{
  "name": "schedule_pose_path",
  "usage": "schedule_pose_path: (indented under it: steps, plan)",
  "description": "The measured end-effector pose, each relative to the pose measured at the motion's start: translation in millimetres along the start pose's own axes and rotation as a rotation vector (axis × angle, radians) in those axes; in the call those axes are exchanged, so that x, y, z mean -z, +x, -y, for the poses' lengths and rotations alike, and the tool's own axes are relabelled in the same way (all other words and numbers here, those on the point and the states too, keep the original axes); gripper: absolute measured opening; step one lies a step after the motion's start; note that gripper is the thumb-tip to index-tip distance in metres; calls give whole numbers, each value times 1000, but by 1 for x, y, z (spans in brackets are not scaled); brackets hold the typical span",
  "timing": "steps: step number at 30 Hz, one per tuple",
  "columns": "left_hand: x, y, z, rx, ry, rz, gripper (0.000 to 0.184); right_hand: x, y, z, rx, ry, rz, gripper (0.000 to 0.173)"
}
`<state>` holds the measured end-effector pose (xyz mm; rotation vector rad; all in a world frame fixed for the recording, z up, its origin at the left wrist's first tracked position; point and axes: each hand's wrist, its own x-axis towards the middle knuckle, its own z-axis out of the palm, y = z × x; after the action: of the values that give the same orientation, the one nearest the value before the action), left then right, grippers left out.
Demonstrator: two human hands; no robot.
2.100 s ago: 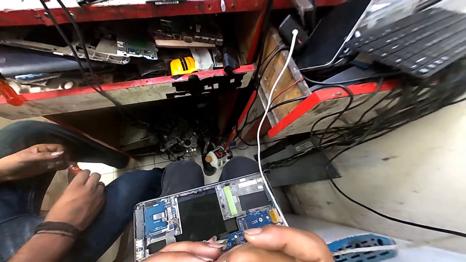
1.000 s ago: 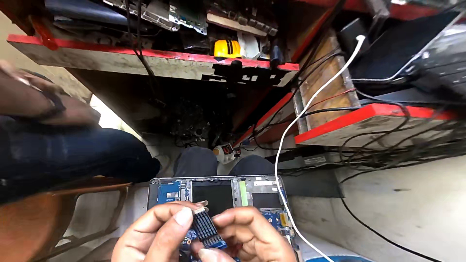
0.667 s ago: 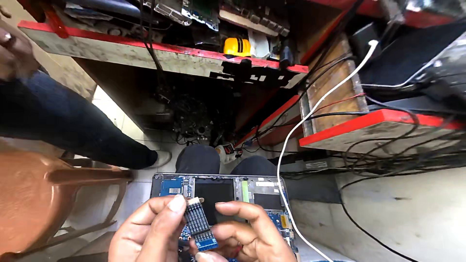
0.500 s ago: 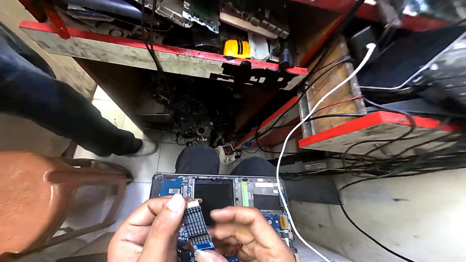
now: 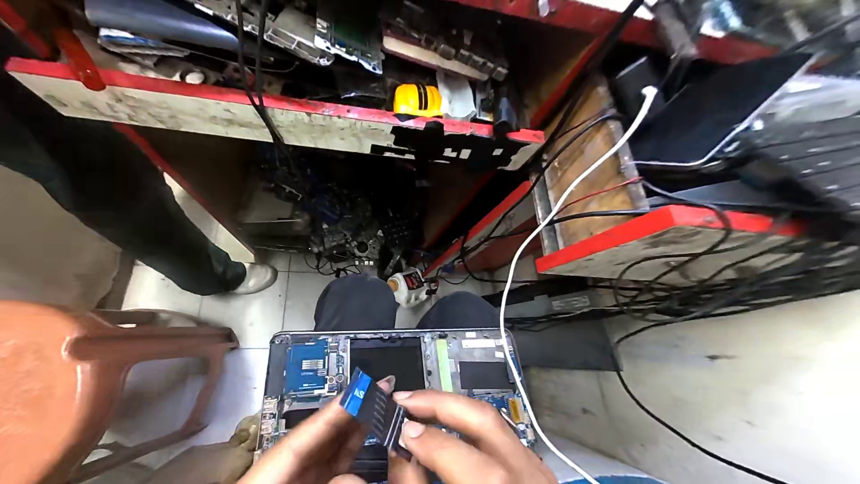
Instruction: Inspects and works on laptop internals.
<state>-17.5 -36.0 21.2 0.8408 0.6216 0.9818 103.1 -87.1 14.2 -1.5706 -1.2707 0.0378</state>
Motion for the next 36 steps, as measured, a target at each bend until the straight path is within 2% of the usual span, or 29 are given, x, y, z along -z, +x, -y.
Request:
schedule_pose_path:
  steps: [4,9,15,24,27,29,32,34,36]
  plan:
    - [-8,0,-7,30,35,-59,21,2,-6,0,31,-15,38,8]
    - [-10,2,-13,54,92,-117,21,1,-8,0,41,6,48,5]
    - [-4,6,-15,38,81,-86,18,-1,-12,1,47,45,67,4]
    - [12,18,-23,2,319,3,16,0,-16,-4,69,77,140,5]
    - [38,29,-38,-85,377,-20,13,-1,-15,-4,42,79,149,2]
    - [64,36,-56,-113,351,-169,19,-1,-18,-7,-3,77,154,2]
    - [95,38,-68,-123,452,-333,29,-6,-31,-17,-85,76,155,4]
    - [113,32,-55,-114,625,-307,25,-10,-43,-20,-175,79,174,5]
    - [128,24,-35,-127,844,-163,13,-14,-56,-22,-262,89,212,7]
